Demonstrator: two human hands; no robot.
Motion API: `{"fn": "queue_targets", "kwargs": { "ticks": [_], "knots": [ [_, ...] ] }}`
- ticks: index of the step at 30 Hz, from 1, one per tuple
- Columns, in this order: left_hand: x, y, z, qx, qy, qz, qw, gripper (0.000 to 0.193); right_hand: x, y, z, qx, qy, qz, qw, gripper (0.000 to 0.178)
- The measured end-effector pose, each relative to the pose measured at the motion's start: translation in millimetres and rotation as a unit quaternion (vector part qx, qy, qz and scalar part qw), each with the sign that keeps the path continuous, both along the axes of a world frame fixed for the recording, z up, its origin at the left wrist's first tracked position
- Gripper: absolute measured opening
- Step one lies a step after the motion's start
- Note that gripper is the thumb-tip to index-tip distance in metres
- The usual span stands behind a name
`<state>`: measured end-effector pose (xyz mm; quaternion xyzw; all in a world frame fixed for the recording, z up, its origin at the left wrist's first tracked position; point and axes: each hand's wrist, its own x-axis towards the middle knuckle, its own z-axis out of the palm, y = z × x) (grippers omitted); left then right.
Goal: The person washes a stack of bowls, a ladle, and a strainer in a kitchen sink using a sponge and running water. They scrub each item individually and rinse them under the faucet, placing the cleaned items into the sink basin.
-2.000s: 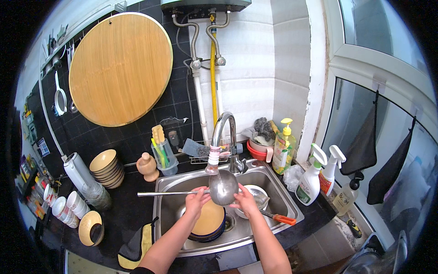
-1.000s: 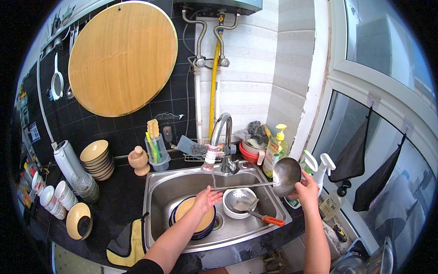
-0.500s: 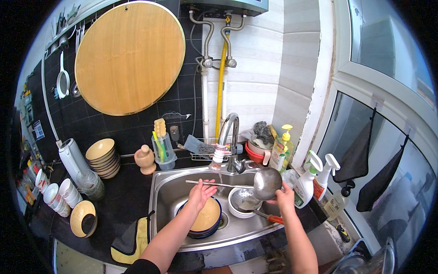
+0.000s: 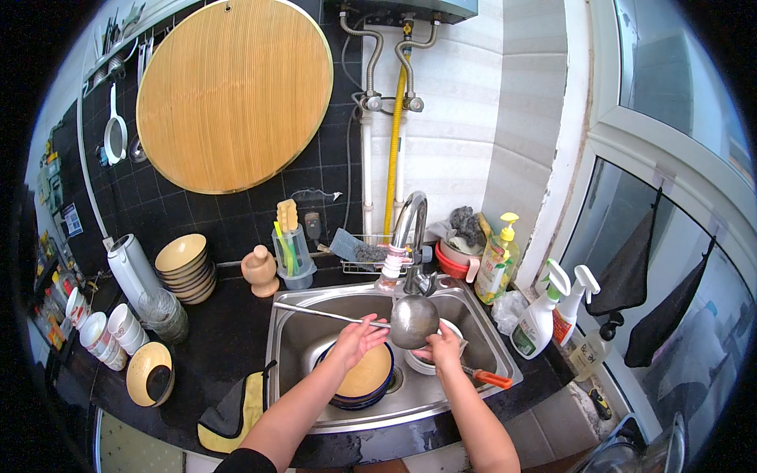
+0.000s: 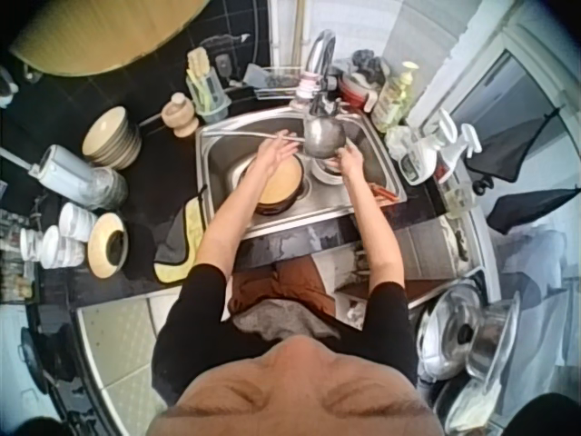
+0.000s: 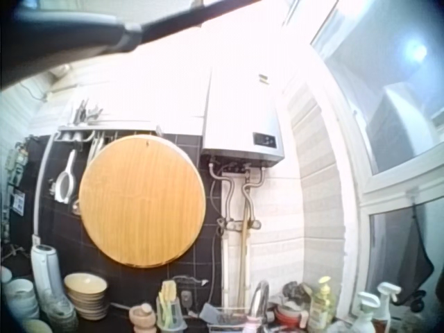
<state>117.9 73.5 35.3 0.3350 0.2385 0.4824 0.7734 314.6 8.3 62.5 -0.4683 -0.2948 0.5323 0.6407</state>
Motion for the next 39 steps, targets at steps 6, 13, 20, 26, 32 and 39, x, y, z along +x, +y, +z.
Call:
{"fn": "queue_targets", "kwargs": {
  "ticks": [6, 13, 20, 26, 32, 39],
  "knots": [
    [-15, -7, -12, -0.039, 0.015, -0.059, 0.997, 0.042, -20, -7, 5, -0.014, 0.033, 0.049, 0.998, 0.049],
    [-10, -22, -19, -0.073, 0.079, -0.046, 0.993, 0.035, -3, -24, 8, -0.072, 0.033, 0.101, 0.992, 0.027],
    [-15, -35, 6, -0.023, 0.209, 0.035, 0.977, 0.028, 7, -13, -29, -0.125, 0.047, 0.174, 0.976, 0.022],
    [-29, -36, 5, 0.088, 0.216, 0.138, 0.963, 0.021, -25, 9, -52, -0.123, 0.025, 0.187, 0.974, 0.027],
    [-38, -32, 11, 0.144, 0.205, 0.158, 0.955, 0.018, -41, 35, -50, -0.028, 0.043, 0.205, 0.978, 0.036],
    [-29, -12, 8, 0.077, 0.071, 0.083, 0.991, 0.031, -16, 55, -41, 0.041, 0.046, 0.122, 0.991, 0.047]
  ]
}}
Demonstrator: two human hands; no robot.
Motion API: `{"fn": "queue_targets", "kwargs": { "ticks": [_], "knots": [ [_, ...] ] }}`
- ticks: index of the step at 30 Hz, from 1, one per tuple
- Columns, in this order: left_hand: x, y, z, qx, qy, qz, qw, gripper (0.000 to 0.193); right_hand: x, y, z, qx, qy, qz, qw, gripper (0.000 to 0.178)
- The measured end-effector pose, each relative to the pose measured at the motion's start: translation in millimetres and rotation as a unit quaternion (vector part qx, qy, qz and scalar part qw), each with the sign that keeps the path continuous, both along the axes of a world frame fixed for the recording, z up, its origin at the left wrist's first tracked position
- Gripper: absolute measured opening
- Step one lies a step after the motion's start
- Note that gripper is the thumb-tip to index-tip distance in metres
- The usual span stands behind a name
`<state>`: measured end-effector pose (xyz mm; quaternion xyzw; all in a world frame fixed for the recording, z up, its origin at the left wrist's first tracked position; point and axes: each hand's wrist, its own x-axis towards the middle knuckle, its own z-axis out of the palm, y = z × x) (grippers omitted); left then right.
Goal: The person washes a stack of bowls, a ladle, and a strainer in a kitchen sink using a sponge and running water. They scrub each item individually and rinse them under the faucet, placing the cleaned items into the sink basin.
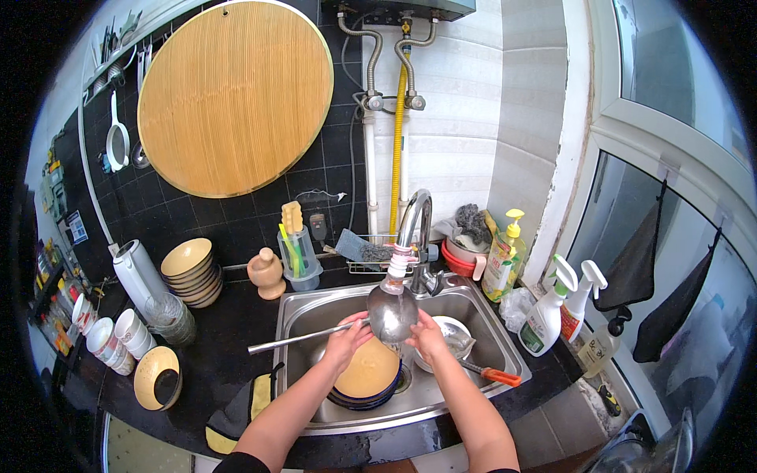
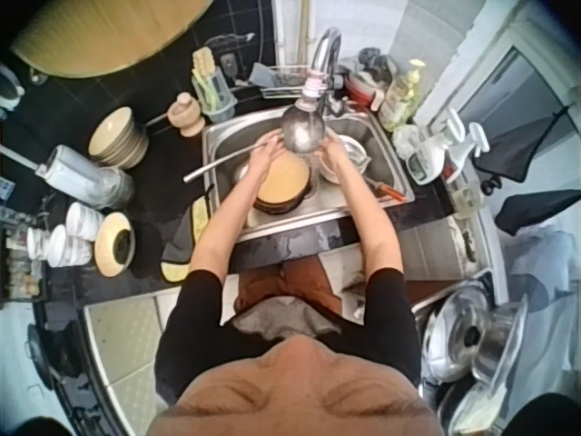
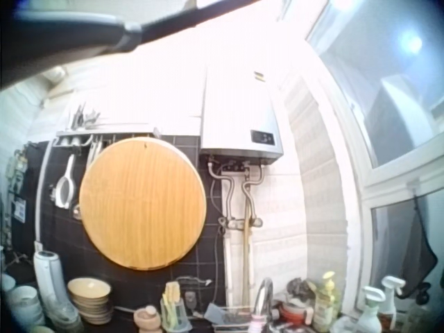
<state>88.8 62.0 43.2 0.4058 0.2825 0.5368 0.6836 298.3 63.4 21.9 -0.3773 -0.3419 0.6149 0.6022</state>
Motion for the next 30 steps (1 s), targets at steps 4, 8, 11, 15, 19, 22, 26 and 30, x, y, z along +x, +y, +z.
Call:
{"fn": "queue_targets", "kwargs": {
  "ticks": [4, 8, 11, 15, 19, 22, 26, 30],
  "knots": [
    [20, 4, 6, 0.011, -0.008, -0.041, 0.999, 0.040, 15, -14, 25, 0.022, -0.007, -0.024, 0.999, 0.046],
    [30, 1, 13, 0.060, 0.076, -0.028, 0.995, 0.040, 31, -20, 20, 0.007, -0.040, -0.033, 0.999, 0.042],
    [22, -4, 14, 0.189, 0.206, 0.031, 0.960, 0.031, 27, -24, 20, -0.049, -0.043, -0.033, 0.997, 0.039],
    [1, 0, 5, 0.413, 0.471, 0.039, 0.779, 0.026, 22, -21, 21, -0.162, -0.069, 0.002, 0.984, 0.027],
    [-2, -2, 8, 0.274, 0.394, -0.128, 0.868, 0.035, 10, -12, 14, -0.199, -0.061, -0.001, 0.978, 0.031],
    [8, -2, 10, 0.129, 0.246, -0.125, 0.953, 0.042, -8, -18, 30, -0.167, -0.115, -0.035, 0.979, 0.049],
    [17, 2, 15, -0.014, 0.011, -0.148, 0.989, 0.044, -27, -13, 31, -0.031, -0.157, -0.068, 0.985, 0.067],
    [28, 8, 8, -0.069, -0.085, -0.131, 0.985, 0.045, -36, -5, 25, 0.099, -0.304, -0.199, 0.926, 0.087]
  ]
}}
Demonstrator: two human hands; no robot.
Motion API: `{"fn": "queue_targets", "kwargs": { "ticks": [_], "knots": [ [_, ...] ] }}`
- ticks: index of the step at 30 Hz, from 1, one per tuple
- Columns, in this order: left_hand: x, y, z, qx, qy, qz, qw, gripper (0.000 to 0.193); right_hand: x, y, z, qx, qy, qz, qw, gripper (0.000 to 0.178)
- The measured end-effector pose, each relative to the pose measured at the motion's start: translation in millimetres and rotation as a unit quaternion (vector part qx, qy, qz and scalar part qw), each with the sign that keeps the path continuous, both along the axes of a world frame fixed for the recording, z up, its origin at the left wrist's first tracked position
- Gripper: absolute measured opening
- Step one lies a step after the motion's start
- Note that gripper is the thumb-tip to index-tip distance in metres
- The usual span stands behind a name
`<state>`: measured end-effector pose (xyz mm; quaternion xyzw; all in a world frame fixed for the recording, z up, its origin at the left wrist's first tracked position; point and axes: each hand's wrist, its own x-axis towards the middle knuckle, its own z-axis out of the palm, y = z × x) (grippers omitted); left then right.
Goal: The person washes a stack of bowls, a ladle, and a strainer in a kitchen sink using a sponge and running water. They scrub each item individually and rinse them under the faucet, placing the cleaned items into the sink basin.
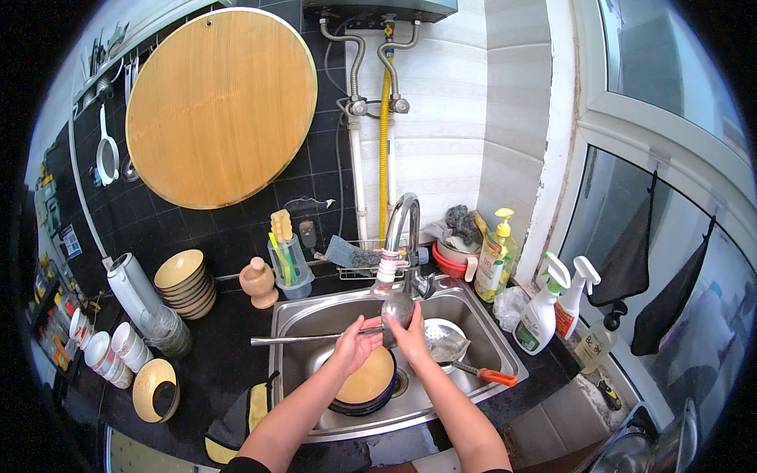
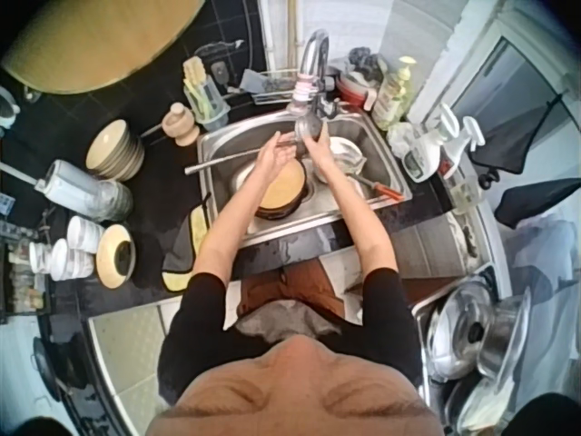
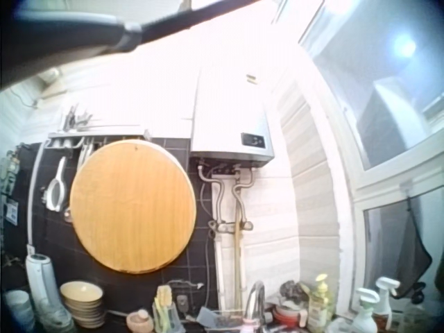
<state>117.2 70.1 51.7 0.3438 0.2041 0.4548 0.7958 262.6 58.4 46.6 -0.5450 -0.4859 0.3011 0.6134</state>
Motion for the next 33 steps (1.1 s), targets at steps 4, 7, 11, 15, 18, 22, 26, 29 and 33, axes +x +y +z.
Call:
{"fn": "queue_targets", "kwargs": {
  "ticks": [4, 7, 11, 15, 18, 22, 26, 29, 33],
  "knots": [
    [6, -6, 10, -0.026, -0.014, 0.001, 1.000, 0.046, 0, 2, 7, 0.011, -0.064, -0.059, 0.996, 0.102],
    [-1, -3, 2, -0.013, -0.014, -0.030, 0.999, 0.046, -9, -5, 30, -0.029, -0.075, -0.084, 0.993, 0.095],
    [-9, -17, 17, 0.019, -0.005, -0.015, 1.000, 0.043, -15, 7, 33, -0.083, -0.074, -0.130, 0.985, 0.086],
    [-17, -17, 15, 0.049, 0.032, -0.011, 0.998, 0.037, -7, 38, 4, -0.075, 0.175, -0.048, 0.981, 0.056],
    [-20, -16, 12, 0.058, 0.080, 0.018, 0.995, 0.033, -5, 36, 13, -0.070, 0.293, -0.003, 0.954, 0.024],
    [-17, -9, 10, 0.044, 0.048, 0.042, 0.997, 0.032, 11, 50, -18, -0.015, 0.282, 0.009, 0.959, 0.024],
    [-11, -3, 13, 0.017, 0.006, 0.055, 0.998, 0.028, 10, 34, -17, 0.037, 0.189, -0.036, 0.981, 0.029],
    [-3, 12, 0, -0.005, -0.038, 0.095, 0.995, 0.029, 4, 9, -1, 0.013, 0.130, -0.041, 0.991, 0.036],
    [18, 9, 20, -0.032, -0.087, 0.144, 0.985, 0.030, 10, 10, -39, -0.006, 0.086, 0.039, 0.996, 0.062]
  ]
}}
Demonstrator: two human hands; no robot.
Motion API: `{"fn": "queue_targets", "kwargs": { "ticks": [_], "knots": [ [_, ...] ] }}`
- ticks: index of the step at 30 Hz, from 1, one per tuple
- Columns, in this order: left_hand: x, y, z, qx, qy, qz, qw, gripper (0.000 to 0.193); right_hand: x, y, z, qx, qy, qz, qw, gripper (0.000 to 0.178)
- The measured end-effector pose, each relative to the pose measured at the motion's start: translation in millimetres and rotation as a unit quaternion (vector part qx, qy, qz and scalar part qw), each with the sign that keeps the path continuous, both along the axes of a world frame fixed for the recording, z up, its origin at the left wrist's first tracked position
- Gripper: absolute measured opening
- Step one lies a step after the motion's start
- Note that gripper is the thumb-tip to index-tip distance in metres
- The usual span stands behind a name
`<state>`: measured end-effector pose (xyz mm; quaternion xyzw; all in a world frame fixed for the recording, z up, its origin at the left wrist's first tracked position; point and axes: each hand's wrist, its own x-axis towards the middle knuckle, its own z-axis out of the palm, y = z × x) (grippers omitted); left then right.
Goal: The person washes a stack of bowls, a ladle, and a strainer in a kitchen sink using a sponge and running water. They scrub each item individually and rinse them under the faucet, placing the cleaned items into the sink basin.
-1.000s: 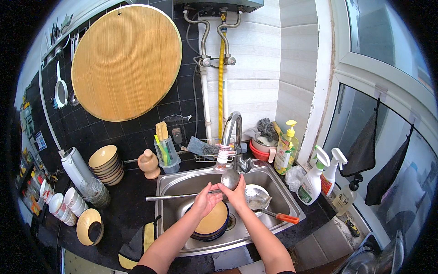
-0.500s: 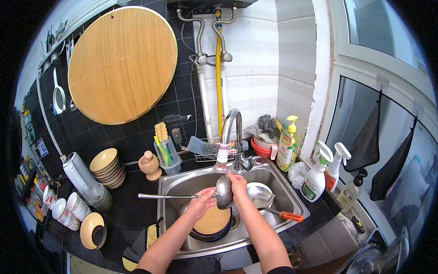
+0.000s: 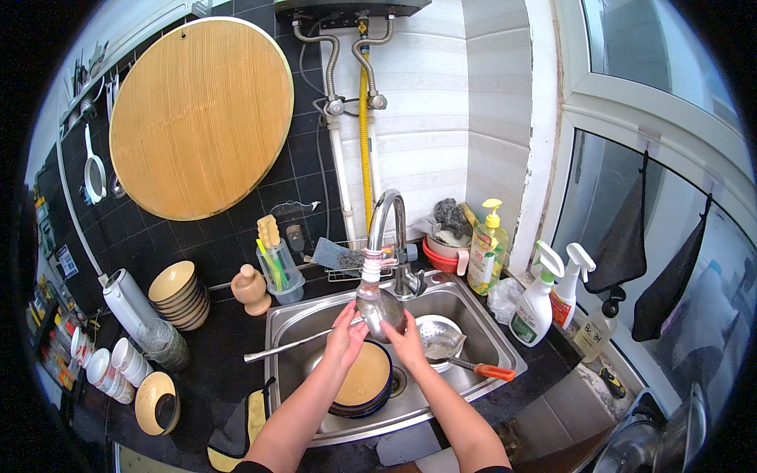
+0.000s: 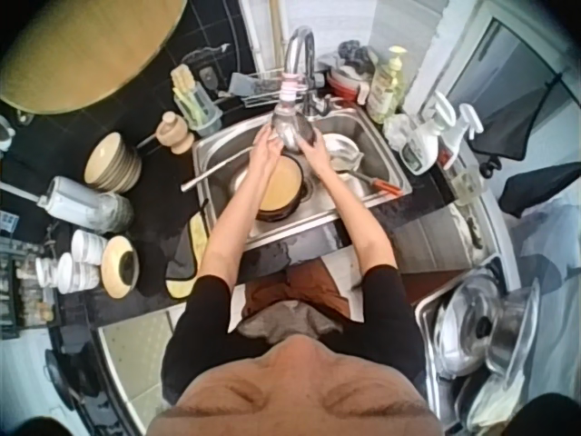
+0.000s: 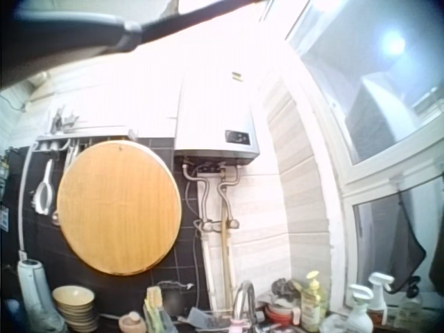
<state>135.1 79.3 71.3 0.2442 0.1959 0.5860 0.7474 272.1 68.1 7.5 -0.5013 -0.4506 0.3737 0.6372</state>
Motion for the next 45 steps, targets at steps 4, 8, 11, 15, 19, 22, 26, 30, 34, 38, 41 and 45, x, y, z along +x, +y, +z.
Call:
{"fn": "queue_targets", "kwargs": {
  "ticks": [4, 8, 11, 15, 19, 22, 26, 30, 34, 38, 41, 45],
  "knots": [
    [11, 9, -6, -0.018, -0.010, -0.003, 1.000, 0.029, 5, -31, 31, 0.045, 0.060, 0.075, 0.994, 0.075],
    [11, 15, -13, -0.036, -0.001, -0.019, 0.999, 0.030, 32, -40, 25, -0.051, 0.233, 0.127, 0.963, 0.066],
    [0, 25, -26, -0.040, -0.006, -0.030, 0.999, 0.031, 39, -39, 18, -0.039, 0.299, 0.156, 0.941, 0.046],
    [-15, 25, -20, -0.027, -0.009, -0.037, 0.999, 0.031, 38, -29, 10, -0.035, 0.348, 0.172, 0.921, 0.040],
    [-26, 27, -20, -0.031, -0.024, -0.012, 0.999, 0.028, 16, -31, 21, -0.039, 0.328, 0.164, 0.930, 0.057],
    [-27, 27, -28, -0.042, -0.013, 0.010, 0.999, 0.025, -3, -41, 36, -0.025, 0.191, 0.150, 0.970, 0.074],
    [-23, 29, -32, -0.051, -0.009, 0.010, 0.999, 0.024, -5, -38, 32, 0.027, 0.129, 0.126, 0.983, 0.082],
    [-17, 29, -26, -0.069, -0.018, 0.011, 0.997, 0.023, 18, -35, 20, 0.023, 0.127, 0.188, 0.974, 0.082],
    [-16, 32, -29, -0.067, -0.027, 0.016, 0.997, 0.023, 19, -37, 24, 0.010, 0.144, 0.189, 0.971, 0.082],
    [-21, 36, -39, -0.040, -0.016, 0.010, 0.999, 0.023, 8, -38, 30, 0.030, 0.129, 0.166, 0.977, 0.082],
    [-22, 37, -36, -0.059, -0.010, 0.022, 0.998, 0.022, 10, -37, 26, 0.026, 0.150, 0.188, 0.970, 0.083],
    [-22, 34, -33, -0.074, -0.016, 0.038, 0.996, 0.023, 8, -36, 27, 0.018, 0.132, 0.176, 0.975, 0.083]
  ]
}}
